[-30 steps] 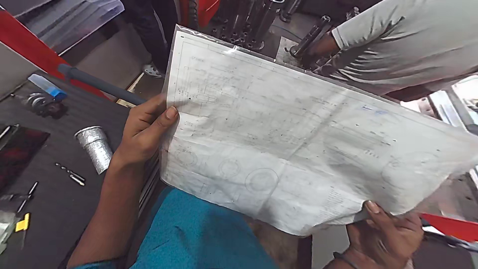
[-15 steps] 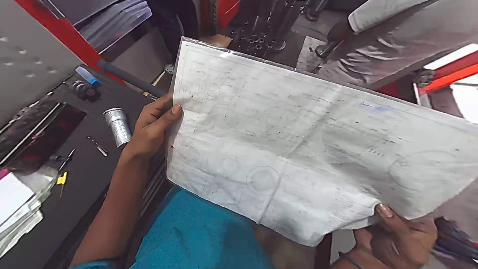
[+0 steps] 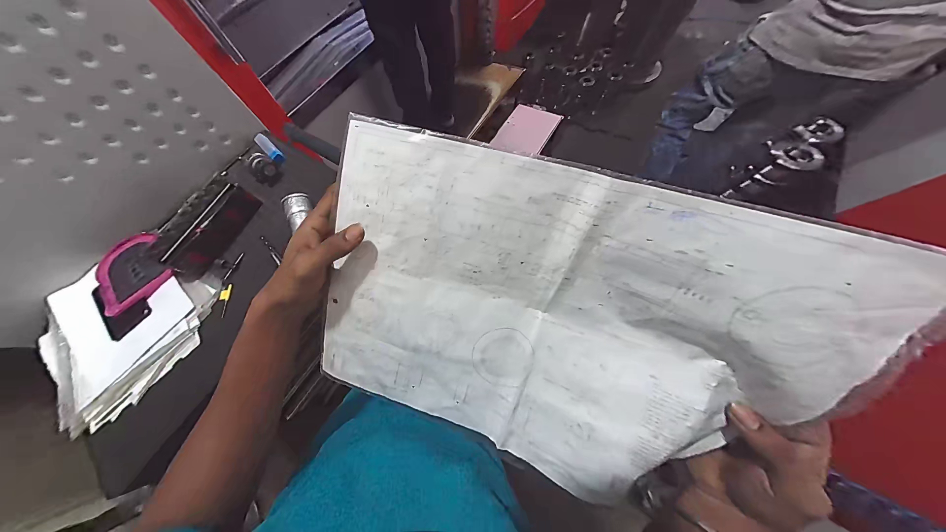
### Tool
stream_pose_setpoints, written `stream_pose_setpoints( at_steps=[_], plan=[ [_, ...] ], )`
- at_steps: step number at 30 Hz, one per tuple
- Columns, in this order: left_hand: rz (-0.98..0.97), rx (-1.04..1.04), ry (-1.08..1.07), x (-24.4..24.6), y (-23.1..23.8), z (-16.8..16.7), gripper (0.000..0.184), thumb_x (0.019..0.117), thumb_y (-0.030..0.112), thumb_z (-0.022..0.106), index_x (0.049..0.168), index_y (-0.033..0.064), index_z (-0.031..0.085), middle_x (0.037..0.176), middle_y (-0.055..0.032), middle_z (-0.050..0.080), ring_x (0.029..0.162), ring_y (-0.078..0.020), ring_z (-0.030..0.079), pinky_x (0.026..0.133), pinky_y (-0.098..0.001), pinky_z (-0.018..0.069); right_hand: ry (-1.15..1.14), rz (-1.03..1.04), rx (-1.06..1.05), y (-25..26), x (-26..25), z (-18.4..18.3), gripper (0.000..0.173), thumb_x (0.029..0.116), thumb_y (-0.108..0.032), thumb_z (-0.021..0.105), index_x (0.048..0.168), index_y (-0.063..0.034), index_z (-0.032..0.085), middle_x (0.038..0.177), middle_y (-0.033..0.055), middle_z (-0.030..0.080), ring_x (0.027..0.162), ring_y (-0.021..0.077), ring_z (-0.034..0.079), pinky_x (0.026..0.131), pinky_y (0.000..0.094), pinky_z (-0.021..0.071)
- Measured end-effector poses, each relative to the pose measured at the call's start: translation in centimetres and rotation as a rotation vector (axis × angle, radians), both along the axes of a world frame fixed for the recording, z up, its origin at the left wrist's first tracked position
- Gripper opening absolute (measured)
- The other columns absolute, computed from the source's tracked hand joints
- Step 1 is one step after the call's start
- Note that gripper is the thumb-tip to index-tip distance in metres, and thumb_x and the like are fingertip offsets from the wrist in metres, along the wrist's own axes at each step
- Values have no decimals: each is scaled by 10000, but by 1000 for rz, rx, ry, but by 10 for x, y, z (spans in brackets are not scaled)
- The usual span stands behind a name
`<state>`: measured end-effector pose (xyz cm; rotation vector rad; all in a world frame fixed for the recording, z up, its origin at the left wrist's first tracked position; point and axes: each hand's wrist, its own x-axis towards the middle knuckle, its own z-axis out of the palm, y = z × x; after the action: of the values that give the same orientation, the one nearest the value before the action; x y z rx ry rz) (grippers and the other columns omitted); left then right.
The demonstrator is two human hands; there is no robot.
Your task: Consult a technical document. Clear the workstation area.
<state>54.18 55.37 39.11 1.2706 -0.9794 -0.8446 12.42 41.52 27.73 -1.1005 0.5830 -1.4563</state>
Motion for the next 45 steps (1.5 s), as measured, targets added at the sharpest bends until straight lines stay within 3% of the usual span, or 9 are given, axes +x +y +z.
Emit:
stream_pose_setpoints(
  at_steps=[12,18,20,23,28,32,37,40,45],
  plan=[
    [-62,-307,-80,58,109,17,411,935,323,731,1328,282,616,1137,157,734,970,50,691,835,-153,587,209,490,-88,-5,83,20,260,929,-311,741,1175,-391,712,1064,-201,756,924,-84,689,818,118,563],
    [195,-47,-144,94,146,-6,950,837,216,802,1587,203,218,1260,21,677,1031,-91,698,846,-294,619,-118,901,110,28,186,17,232,877,-291,766,1102,-237,752,1081,-40,771,1011,74,727,884,268,602],
    [292,139,-309,93,139,-24,1098,790,267,859,1643,184,172,1521,-99,482,1301,-219,558,1008,-429,537,45,886,142,57,235,23,213,824,-365,803,1031,-333,763,951,-143,765,857,-50,701,748,157,582],
    [275,18,-337,82,147,-48,976,801,120,808,1591,-20,252,1629,-265,266,1478,-328,363,1195,-456,360,176,1015,16,109,317,40,243,857,-423,785,1065,-307,734,918,-136,757,791,-37,693,728,159,587],
    [181,-37,8,81,232,-49,444,910,-38,615,1340,-123,544,1287,-200,623,1175,-132,589,1032,-276,462,316,988,-42,175,379,31,398,827,-466,806,1153,-271,689,1023,-120,756,945,11,710,840,234,607],
    [290,-80,684,109,296,-75,483,1092,326,130,1177,140,567,968,56,715,907,-17,683,804,-240,582,523,926,-149,215,418,30,384,931,-324,728,1223,-117,588,1008,-73,732,923,46,713,841,251,613],
    [374,-260,820,151,385,-111,949,950,784,174,1566,77,320,1433,-101,586,1296,-212,589,1051,-460,519,764,852,-243,272,469,37,224,939,-125,655,1138,-24,631,888,-56,735,806,20,717,755,209,620],
    [504,-181,532,165,436,-131,627,1027,312,584,1516,9,334,1338,-107,626,1190,-189,648,1016,-383,555,834,944,-329,304,506,32,292,926,-132,701,1167,8,617,911,-9,740,814,45,725,752,221,628],
    [934,118,208,168,508,-138,460,982,29,618,1421,18,482,1199,-87,709,1049,-140,718,912,-313,617,981,939,-633,344,577,27,588,971,-293,662,1423,29,467,1160,124,688,922,139,703,786,322,612]
  ],
)
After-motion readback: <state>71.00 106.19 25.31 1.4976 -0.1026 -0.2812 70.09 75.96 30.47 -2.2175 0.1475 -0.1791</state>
